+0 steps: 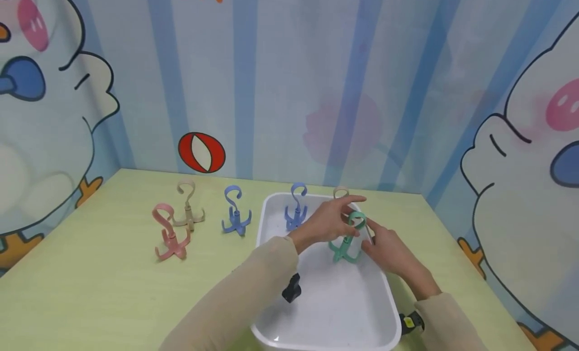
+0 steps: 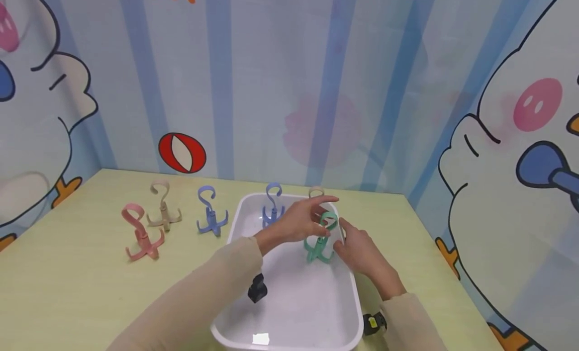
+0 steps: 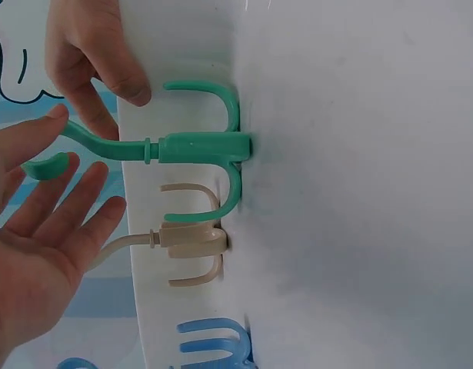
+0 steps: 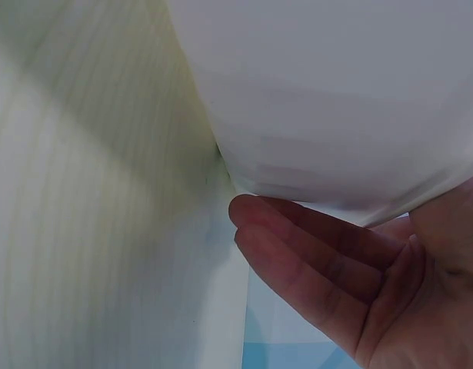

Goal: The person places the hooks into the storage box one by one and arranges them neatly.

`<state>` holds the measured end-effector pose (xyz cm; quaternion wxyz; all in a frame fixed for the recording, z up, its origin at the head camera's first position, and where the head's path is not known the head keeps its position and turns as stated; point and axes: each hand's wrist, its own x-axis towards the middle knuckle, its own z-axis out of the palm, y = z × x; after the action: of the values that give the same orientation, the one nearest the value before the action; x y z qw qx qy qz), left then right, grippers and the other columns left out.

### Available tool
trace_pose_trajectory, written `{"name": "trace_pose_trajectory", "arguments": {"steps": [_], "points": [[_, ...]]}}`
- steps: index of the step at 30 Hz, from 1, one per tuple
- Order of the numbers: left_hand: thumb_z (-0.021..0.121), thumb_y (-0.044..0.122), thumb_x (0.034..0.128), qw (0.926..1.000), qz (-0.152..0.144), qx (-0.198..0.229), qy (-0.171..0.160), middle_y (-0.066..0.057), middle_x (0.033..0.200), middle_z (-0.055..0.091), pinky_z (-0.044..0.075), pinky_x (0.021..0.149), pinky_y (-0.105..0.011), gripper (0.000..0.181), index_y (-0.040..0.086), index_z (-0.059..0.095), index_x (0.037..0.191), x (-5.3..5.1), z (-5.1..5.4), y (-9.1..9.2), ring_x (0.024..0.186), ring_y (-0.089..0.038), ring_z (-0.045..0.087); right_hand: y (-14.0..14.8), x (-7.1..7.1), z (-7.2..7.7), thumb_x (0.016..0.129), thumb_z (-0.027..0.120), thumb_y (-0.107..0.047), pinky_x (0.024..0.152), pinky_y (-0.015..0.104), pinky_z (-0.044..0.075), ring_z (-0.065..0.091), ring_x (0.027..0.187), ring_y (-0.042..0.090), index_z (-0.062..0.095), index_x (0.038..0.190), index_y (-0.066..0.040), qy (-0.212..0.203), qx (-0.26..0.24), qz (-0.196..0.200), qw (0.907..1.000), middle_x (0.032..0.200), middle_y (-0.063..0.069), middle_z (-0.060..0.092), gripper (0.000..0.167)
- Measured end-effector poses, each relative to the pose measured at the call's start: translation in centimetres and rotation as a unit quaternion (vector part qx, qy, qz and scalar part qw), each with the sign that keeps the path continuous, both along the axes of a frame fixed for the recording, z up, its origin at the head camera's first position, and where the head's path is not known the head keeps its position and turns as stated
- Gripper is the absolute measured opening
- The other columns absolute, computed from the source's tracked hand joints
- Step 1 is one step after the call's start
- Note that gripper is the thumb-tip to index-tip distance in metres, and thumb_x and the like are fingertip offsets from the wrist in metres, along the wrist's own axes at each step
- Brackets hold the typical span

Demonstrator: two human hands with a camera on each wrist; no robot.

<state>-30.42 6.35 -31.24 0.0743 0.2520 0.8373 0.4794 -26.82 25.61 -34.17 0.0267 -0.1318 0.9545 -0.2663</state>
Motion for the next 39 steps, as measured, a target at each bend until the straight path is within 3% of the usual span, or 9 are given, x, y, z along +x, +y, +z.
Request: {"name": "trace_pose_trajectory", "arguments": {"steps": [3, 13, 25, 39], "points": [[0.085, 0.004, 0.0880, 1.0000, 0.001, -0.007, -0.005, -0.008, 0.138, 0.069, 0.062, 0.092, -0.034, 0.085, 0.031, 0.047, 0.160, -0.1, 0.4, -0.4, 0.120, -0.023, 0.071, 0.0, 0.0, 0.2, 0.103, 0.052, -0.011, 0.062, 0.035, 0.059, 0.075, 0.078, 0.023, 0.026, 0.163, 0.006, 0.002, -0.004, 0.003, 1.0000, 0.106, 0.026, 0.076, 0.068], [0.081, 0.005, 0.0922, 0.9994, -0.020, 0.027, -0.013, -0.008, 0.146, 0.065, 0.060, 0.101, -0.039, 0.083, 0.030, 0.044, 0.162, 0.4, 2.4, -2.4, 0.132, -0.028, 0.065, 0.2, -0.3, 0.6, 0.103, 0.052, -0.012, 0.062, 0.035, 0.058, 0.074, 0.078, 0.022, 0.027, 0.161, 0.011, 0.011, 0.006, 0.003, 0.9999, 0.099, 0.023, 0.076, 0.068], [0.074, 0.001, 0.0957, 0.9973, -0.032, 0.062, -0.022, -0.011, 0.148, 0.063, 0.060, 0.102, -0.042, 0.077, 0.023, 0.042, 0.163, 1.0, 2.1, -4.5, 0.131, -0.031, 0.066, 0.0, -0.1, 0.3, 0.102, 0.054, -0.012, 0.065, 0.037, 0.063, 0.076, 0.084, 0.025, 0.028, 0.161, 0.011, 0.000, 0.008, -0.011, 0.9999, 0.109, 0.028, 0.075, 0.068], [0.066, 0.002, 0.1017, 0.9907, -0.050, 0.124, -0.025, -0.017, 0.152, 0.059, 0.058, 0.106, -0.040, 0.070, 0.021, 0.040, 0.164, 2.4, 3.7, -7.4, 0.137, -0.031, 0.062, -0.3, -0.1, 0.3, 0.103, 0.054, -0.013, 0.064, 0.036, 0.060, 0.075, 0.089, 0.027, 0.027, 0.162, 0.009, -0.001, 0.010, -0.009, 0.9999, 0.112, 0.029, 0.074, 0.069]]}}
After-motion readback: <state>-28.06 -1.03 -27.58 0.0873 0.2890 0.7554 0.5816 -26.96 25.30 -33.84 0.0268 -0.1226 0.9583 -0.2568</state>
